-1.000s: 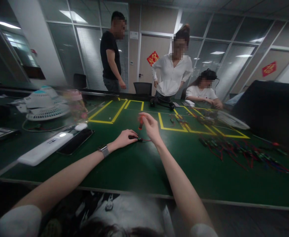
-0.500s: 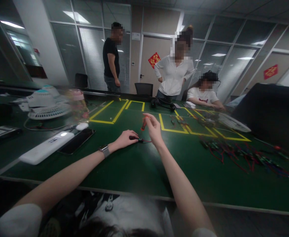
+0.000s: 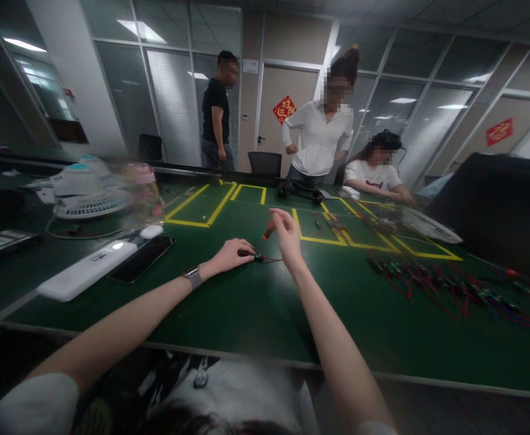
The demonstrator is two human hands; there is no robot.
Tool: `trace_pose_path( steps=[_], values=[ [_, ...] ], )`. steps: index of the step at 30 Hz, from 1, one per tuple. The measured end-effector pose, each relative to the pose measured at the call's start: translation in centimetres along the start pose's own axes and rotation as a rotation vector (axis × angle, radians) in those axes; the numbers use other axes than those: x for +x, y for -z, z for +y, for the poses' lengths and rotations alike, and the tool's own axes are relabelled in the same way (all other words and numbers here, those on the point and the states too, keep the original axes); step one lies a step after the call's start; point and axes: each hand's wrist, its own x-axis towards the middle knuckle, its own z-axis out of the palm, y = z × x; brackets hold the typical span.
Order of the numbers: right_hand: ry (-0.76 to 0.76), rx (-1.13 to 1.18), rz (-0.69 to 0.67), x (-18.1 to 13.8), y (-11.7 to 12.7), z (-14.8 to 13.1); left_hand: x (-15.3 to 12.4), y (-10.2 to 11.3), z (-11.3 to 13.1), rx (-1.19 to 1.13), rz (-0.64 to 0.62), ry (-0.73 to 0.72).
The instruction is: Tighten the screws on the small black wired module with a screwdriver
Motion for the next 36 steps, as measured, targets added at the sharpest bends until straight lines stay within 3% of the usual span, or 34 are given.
trace_pose_path(
  steps=[5, 12, 21, 28, 36],
  values=[
    [-0.04, 0.13, -0.075, 0.2, 0.0, 0.3, 0.0, 0.1, 0.0, -0.015, -0.008, 0.002],
    [-0.016, -0.008, 0.034, 0.6, 0.5, 0.6, 0.0, 0.2, 0.2, -0.015, -0.017, 0.009],
    [-0.173, 0.294, -0.043, 1.0, 1.4, 1.2, 0.1, -0.1, -0.2, -0.029, -0.008, 0.008],
    [-0.125, 0.155, -0.031, 0.9, 1.1, 0.7, 0.1, -0.1, -0.2, -0.026, -0.004, -0.001],
    [-0.155, 0.252, -0.091, 1.0, 1.0, 0.9, 0.1, 0.0, -0.1, -0.023, -0.004, -0.007]
  ],
)
